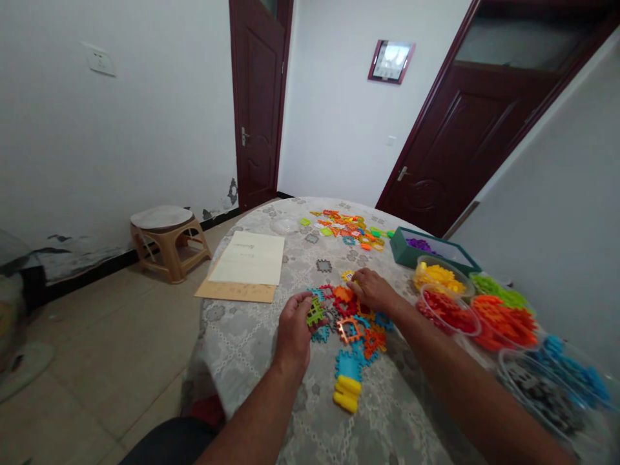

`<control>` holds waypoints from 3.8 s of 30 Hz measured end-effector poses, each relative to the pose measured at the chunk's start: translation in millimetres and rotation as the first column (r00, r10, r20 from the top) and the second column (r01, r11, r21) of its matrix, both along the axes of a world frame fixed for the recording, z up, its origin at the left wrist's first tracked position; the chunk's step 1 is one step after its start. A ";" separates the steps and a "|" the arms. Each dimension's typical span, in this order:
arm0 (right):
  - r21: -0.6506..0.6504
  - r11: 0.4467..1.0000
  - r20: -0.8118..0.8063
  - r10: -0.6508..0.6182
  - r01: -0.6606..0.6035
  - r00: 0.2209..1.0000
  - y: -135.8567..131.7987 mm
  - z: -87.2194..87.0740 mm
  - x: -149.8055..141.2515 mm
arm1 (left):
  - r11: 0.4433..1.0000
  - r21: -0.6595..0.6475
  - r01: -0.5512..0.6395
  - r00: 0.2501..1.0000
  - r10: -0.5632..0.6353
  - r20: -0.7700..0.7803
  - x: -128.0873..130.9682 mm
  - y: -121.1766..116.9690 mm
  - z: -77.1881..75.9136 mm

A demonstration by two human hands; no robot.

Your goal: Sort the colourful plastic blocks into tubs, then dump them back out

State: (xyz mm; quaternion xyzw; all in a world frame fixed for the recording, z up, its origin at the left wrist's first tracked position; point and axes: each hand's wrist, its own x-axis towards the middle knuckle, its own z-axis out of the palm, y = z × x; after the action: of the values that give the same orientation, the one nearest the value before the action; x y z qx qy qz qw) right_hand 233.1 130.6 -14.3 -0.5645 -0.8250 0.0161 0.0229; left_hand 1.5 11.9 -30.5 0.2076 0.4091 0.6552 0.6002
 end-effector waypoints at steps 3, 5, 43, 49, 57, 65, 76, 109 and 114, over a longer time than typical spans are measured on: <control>0.013 0.999 -0.004 0.039 -0.039 0.999 -9.0 7.3 4.4 | 1.000 0.008 -0.009 1.000 0.009 -0.013 0.3 0.2 -1.0; 0.051 0.998 -0.018 0.048 -0.047 0.999 -5.3 12.6 4.0 | 1.000 0.002 -0.018 1.000 0.018 -0.024 0.6 0.3 -1.5; -0.095 0.995 -0.270 -0.040 0.015 0.962 99.0 13.5 -20.9 | 0.999 -0.035 -0.018 0.999 0.016 -0.043 -0.3 -1.2 2.1; -0.429 0.886 -0.749 -0.240 -0.176 0.618 43.4 42.1 -16.9 | 1.000 -0.023 -0.019 1.000 0.019 -0.023 -0.5 -0.5 2.6; -0.584 0.794 -0.615 -0.298 -0.168 0.730 -0.4 37.8 -11.1 | 1.000 -0.010 -0.017 1.000 0.017 -0.012 0.4 -0.7 5.4; -0.063 0.998 -0.299 -0.040 0.022 0.953 43.1 34.8 -32.9 | 1.000 -0.013 -0.027 0.999 0.027 -0.019 -0.2 -2.0 6.2; 0.041 0.999 -0.119 0.032 -0.028 0.992 150.7 15.3 -110.6 | 0.998 -0.057 -0.023 1.000 0.024 0.006 -1.8 -2.7 3.6; -0.059 0.983 0.001 0.175 -0.175 0.984 50.3 14.7 -66.3 | 1.000 0.014 -0.016 0.994 0.014 0.105 -3.3 0.3 0.8; -0.043 0.990 0.042 0.135 -0.134 0.990 51.6 14.3 -70.9 | 0.999 0.035 0.015 0.994 -0.019 0.103 -4.8 1.7 -2.6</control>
State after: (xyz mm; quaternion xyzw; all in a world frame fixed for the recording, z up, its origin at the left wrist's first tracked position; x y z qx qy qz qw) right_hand 162.2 182.2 0.0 -0.5081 -0.8610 0.0216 -0.0082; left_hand -3.3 13.6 -33.2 0.1873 0.3644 0.6668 0.6225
